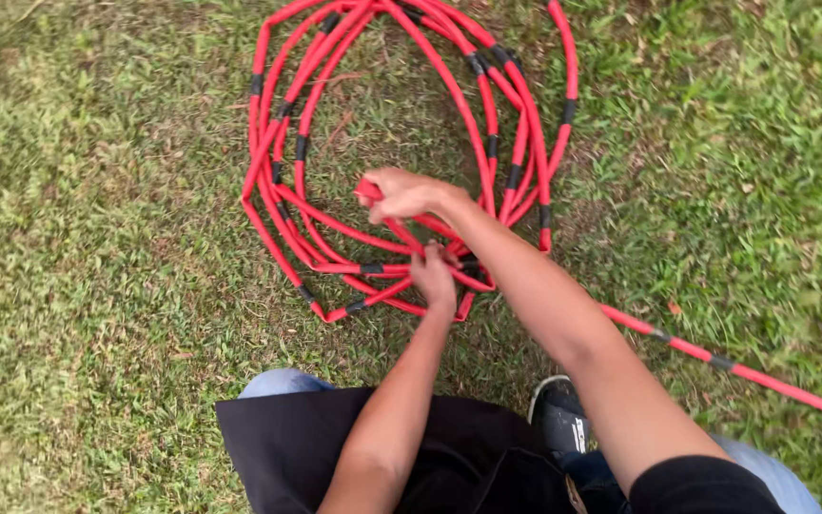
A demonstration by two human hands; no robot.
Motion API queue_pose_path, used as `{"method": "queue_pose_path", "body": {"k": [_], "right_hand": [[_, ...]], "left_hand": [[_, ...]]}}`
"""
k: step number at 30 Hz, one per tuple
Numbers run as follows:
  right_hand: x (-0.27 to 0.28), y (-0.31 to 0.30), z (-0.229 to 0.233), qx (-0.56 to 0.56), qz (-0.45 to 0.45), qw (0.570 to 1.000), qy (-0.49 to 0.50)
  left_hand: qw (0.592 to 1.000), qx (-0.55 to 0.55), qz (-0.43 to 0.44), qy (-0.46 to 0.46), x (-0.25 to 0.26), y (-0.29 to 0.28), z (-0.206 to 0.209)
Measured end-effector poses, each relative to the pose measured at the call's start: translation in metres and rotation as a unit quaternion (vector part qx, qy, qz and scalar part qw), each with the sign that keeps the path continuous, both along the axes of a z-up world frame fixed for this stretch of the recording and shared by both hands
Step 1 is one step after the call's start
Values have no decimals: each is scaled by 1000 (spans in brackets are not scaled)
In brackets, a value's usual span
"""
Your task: The person turns off a water faucet, coils a hose into loops on the grass by hand, and detaches it from another hose.
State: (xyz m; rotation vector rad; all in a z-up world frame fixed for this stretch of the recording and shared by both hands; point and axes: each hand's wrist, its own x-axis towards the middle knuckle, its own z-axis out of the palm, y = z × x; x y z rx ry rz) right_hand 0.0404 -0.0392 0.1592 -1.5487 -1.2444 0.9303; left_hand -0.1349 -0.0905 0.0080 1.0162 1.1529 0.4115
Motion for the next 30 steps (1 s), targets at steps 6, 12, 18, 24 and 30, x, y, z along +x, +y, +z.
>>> {"method": "queue_pose_path", "body": {"k": [6,12,18,24,30], "right_hand": [[7,-29,-14,-84,-9,956,282],[49,-116,-52,-222,-61,959,167],[33,-289,-121,-518,-87,843,116],[2,-405,-151,-605,-297,739,12],[45,-372,-104,-562,-356,737,-122]], "left_hand": [[926,360,-46,-102,50,60,15],[968,245,-56,12,102,115,28],[941,59,-331,45,135,204,39],[882,8,-460,103,159,226,48],[919,3,-384,87,117,236,40]]}}
